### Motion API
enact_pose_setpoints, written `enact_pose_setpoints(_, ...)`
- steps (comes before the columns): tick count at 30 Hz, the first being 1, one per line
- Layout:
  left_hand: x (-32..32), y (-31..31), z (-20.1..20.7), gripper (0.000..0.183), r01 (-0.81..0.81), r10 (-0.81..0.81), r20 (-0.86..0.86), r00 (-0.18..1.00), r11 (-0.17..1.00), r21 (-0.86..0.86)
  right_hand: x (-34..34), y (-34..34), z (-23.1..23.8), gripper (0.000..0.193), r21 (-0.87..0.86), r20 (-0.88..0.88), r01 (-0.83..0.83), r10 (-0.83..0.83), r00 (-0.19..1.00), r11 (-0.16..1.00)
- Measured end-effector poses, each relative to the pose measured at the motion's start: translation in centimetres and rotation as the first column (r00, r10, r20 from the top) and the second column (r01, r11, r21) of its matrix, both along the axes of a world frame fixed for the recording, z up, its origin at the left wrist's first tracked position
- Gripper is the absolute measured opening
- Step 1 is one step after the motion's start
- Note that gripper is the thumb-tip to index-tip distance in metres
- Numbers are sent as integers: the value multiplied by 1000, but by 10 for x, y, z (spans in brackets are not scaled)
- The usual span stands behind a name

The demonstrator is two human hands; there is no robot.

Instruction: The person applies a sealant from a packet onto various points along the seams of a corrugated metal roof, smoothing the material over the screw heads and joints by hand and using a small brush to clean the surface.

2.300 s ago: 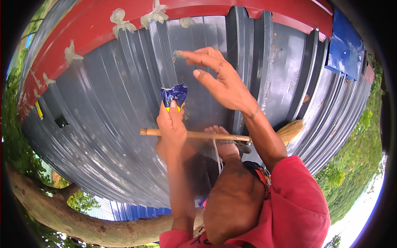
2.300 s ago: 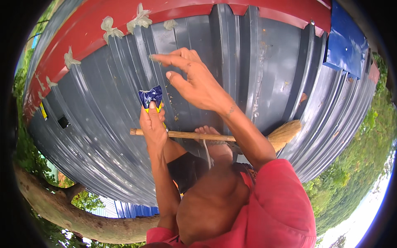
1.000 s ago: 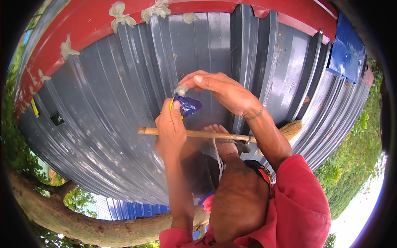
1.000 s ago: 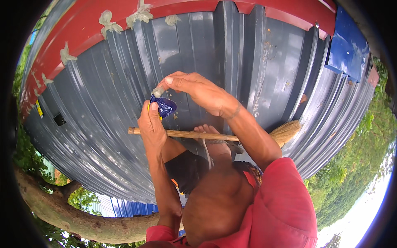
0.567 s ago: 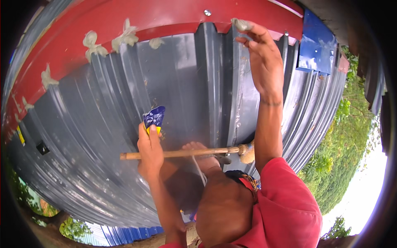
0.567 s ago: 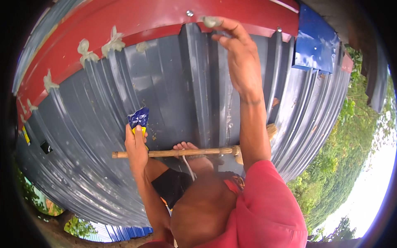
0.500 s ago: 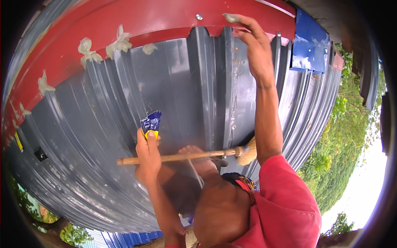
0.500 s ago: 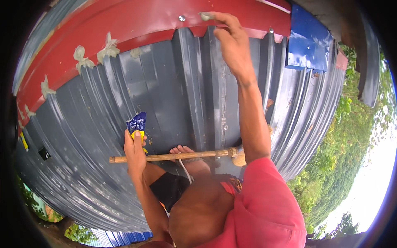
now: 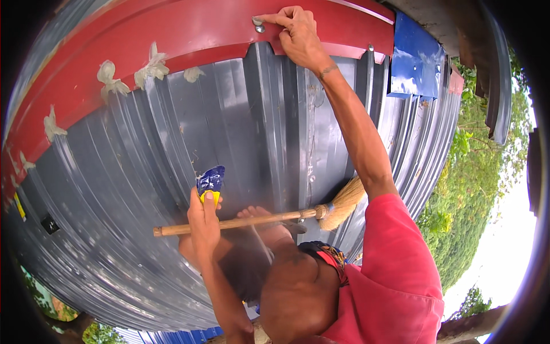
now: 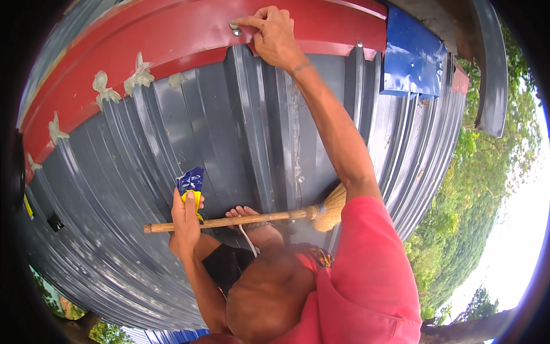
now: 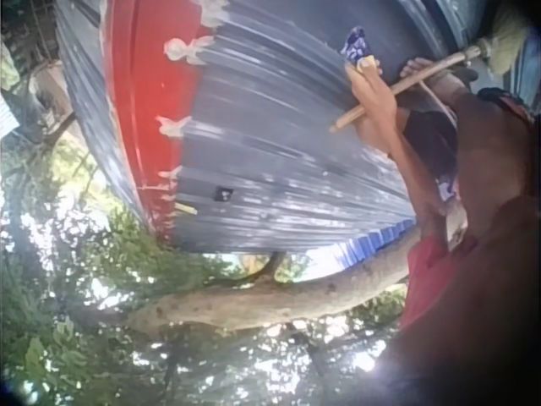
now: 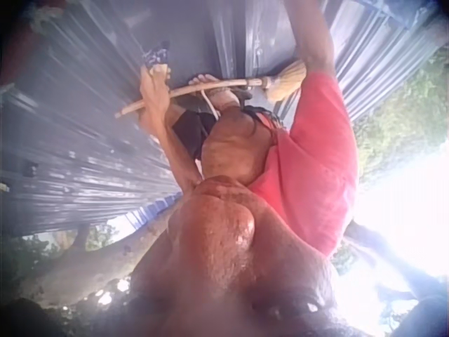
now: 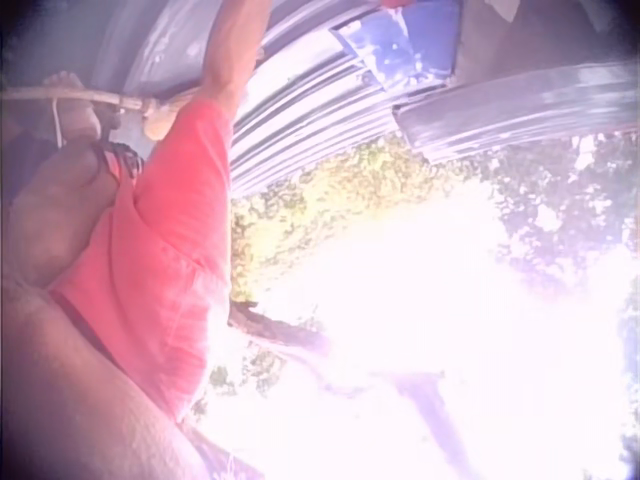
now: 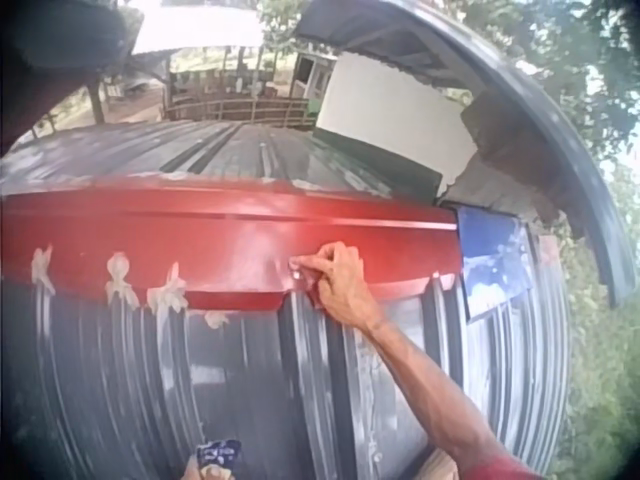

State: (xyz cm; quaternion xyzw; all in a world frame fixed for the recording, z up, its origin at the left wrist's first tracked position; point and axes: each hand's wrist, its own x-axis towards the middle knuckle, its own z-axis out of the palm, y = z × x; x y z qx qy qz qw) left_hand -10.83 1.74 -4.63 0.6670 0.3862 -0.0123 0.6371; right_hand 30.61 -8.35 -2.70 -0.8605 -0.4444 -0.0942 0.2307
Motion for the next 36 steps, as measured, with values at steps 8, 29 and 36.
enact_pose_setpoints(8,0,-2,3,32,13,-12,31,999,1000,-26,-28,-13,-18,59,-12,383,122,-108,917,992)
enact_pose_setpoints(29,-2,-24,0,26,55,-48,73,996,993,-101,-31,-4,0,39,225,-162,216,-182,970,950)
enact_pose_setpoints(36,-4,-22,6,26,26,-22,45,999,993,-111,-20,10,-8,31,98,62,279,-285,956,955)
